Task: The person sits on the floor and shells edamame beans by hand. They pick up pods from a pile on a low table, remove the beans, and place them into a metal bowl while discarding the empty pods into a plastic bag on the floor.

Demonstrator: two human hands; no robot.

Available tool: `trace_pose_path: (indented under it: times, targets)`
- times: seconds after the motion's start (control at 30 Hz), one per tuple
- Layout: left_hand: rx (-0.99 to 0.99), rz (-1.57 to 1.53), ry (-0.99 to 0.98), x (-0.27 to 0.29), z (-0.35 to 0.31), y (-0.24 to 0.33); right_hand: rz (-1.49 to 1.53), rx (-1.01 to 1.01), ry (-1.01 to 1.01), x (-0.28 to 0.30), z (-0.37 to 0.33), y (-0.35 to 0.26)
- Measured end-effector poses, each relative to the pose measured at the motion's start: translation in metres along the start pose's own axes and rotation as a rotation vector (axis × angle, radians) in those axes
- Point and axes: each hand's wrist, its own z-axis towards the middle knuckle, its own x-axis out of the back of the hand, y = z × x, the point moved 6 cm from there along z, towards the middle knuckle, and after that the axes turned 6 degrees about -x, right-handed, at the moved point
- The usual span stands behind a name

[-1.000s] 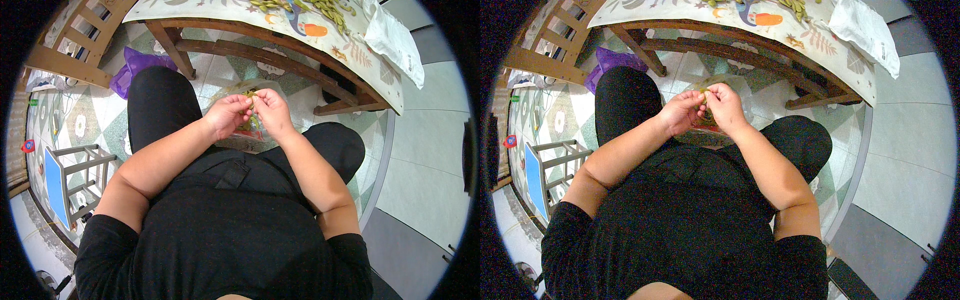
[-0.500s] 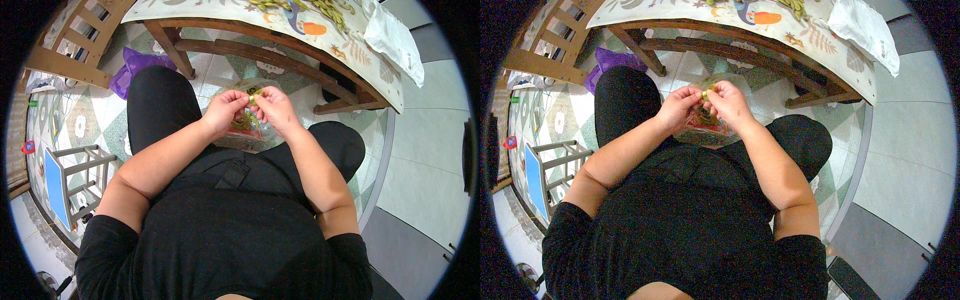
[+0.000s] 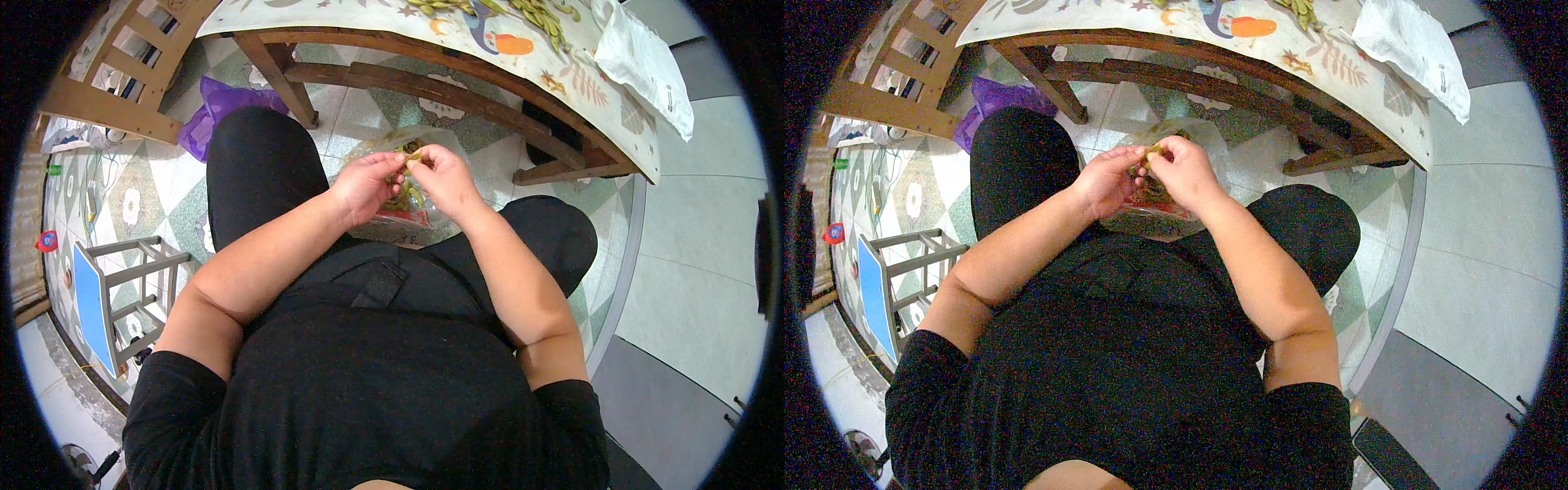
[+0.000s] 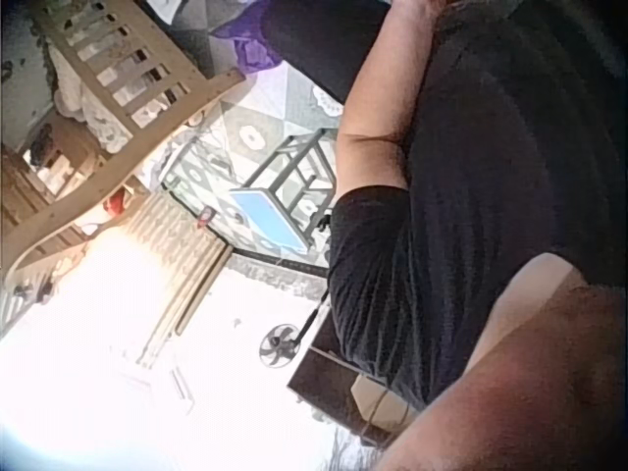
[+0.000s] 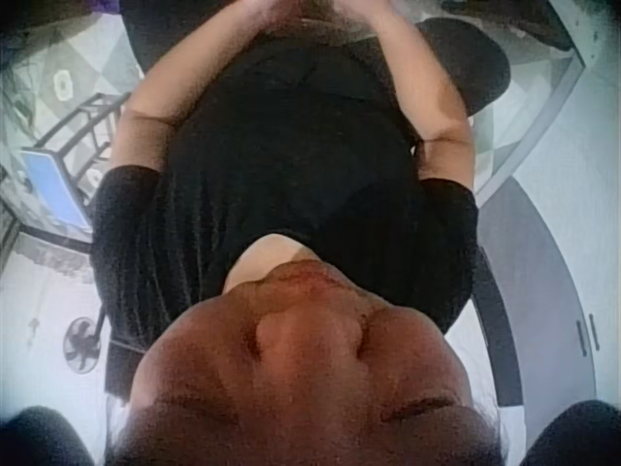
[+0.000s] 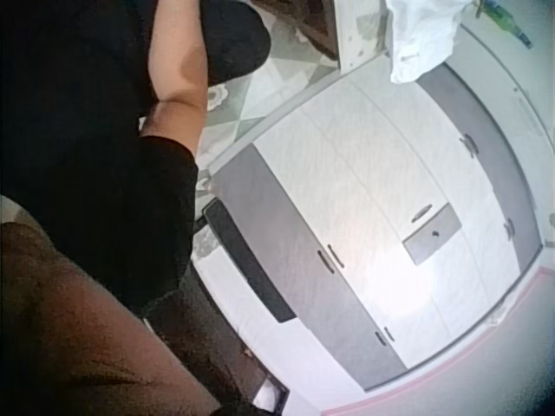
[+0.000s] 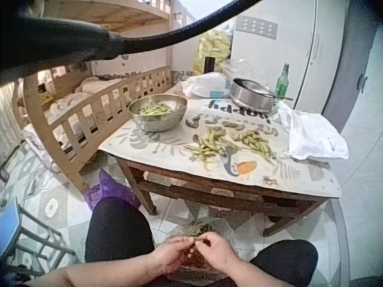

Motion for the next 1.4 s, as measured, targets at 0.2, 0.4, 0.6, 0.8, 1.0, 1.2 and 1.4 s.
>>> trace_pose_path:
  times: [0.2, 0.4, 0.6, 0.8, 1.0, 1.2, 1.4]
  targets:
    - [-0.004, -0.091, -0.039, -0.001, 0.004, 0.003, 0.256, -0.201, 0.020, 0.012, 0.003, 0.013]
    - [-0.004, -0.157, -0.010, 0.006, 0.008, 0.006, 0.107, -0.041, 0.088, 0.020, 0.006, 0.014]
    - [-0.022, -0.157, -0.005, 0.008, 0.009, 0.013, -0.383, -0.083, 0.104, 0.028, -0.001, 0.014]
    - [-0.082, -0.060, 0.086, 0.012, 0.009, 0.018, -0.413, 0.408, 0.485, 0.040, -0.009, -0.081]
    - [-0.126, 0.105, 0.026, 0.011, 0.008, 0.022, -0.739, 0.727, 0.599, 0.038, 0.024, -0.174]
    - [-0.044, 0.103, -0.035, 0.008, 0.006, 0.021, -1.178, 0.643, 0.646, 0.038, 0.073, -0.194]
    - [-0.060, 0.269, -0.030, 0.003, -0.001, 0.028, -1.237, 0.687, 0.675, 0.043, 0.078, -0.197]
